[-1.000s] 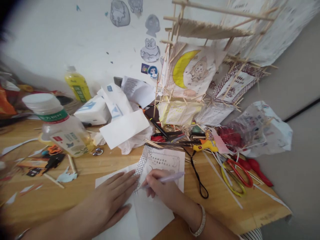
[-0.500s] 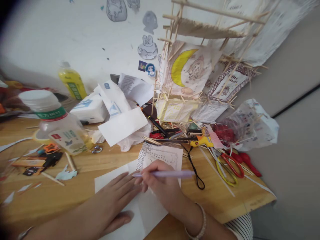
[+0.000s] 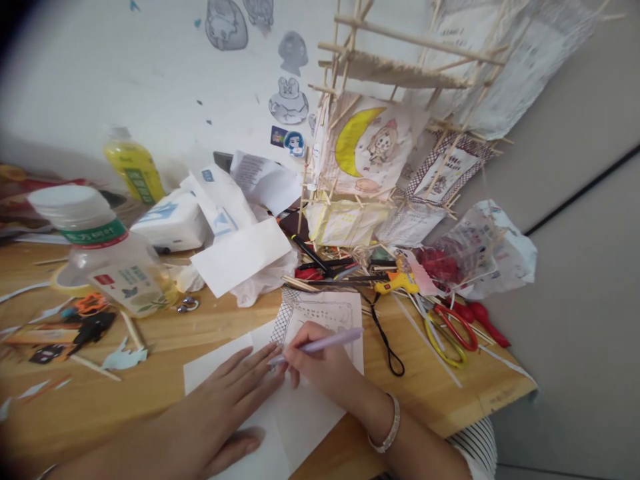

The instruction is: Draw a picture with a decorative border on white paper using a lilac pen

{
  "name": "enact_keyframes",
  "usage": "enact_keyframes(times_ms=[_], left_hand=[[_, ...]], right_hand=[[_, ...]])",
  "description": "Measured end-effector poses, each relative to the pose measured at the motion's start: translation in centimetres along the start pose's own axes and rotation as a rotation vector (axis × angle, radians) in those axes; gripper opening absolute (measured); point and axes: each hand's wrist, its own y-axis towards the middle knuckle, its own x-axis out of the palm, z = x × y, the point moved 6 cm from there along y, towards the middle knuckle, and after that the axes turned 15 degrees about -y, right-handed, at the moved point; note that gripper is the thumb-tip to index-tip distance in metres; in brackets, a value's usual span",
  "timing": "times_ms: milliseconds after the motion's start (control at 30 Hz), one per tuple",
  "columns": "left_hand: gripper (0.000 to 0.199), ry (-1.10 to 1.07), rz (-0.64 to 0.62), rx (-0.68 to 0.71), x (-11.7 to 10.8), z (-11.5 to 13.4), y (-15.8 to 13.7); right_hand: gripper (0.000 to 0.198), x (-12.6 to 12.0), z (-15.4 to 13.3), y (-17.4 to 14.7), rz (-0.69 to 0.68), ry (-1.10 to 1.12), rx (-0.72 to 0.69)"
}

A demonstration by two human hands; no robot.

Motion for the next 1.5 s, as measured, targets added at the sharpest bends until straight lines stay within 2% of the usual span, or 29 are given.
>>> enact_keyframes(times_ms=[133, 267, 433, 667, 833, 1033, 1500], left_hand=[[0.066, 0.018, -0.012, -0.004, 0.0, 0.0, 0.2], [0.058, 0.024, -0.023, -0.018, -0.1, 0.1, 0.5], [0.056, 0.015, -0.005, -0.016, 0.0, 0.1, 0.3], [0.056, -0.014, 0.038, 0.0, 0.1, -0.1, 0.0], [0.056, -0.023, 0.045, 0.008, 0.1, -0.2, 0.0], [0.057, 0.026, -0.005, -0.001, 0.4, -0.2, 0.0], [0.056, 0.019, 0.0, -0.003, 0.5, -0.2, -0.1]], right_hand=[[0.032, 0.7, 0.7, 0.2, -0.04, -0.004, 0.01], [0.035, -0.2, 1.4, 0.2, 0.022, -0.156, 0.051], [0.041, -0.6, 0.3, 0.1, 0.05, -0.478, -0.039], [0.039, -0.2, 0.2, 0.1, 0.008, -0.589, -0.094], [0.04, -0.2, 0.2, 0.1, 0.005, -0.596, -0.095], [0.039, -0.1, 0.2, 0.2, 0.001, -0.598, -0.107], [0.037, -0.2, 0.5, 0.0, -0.001, -0.528, -0.046]])
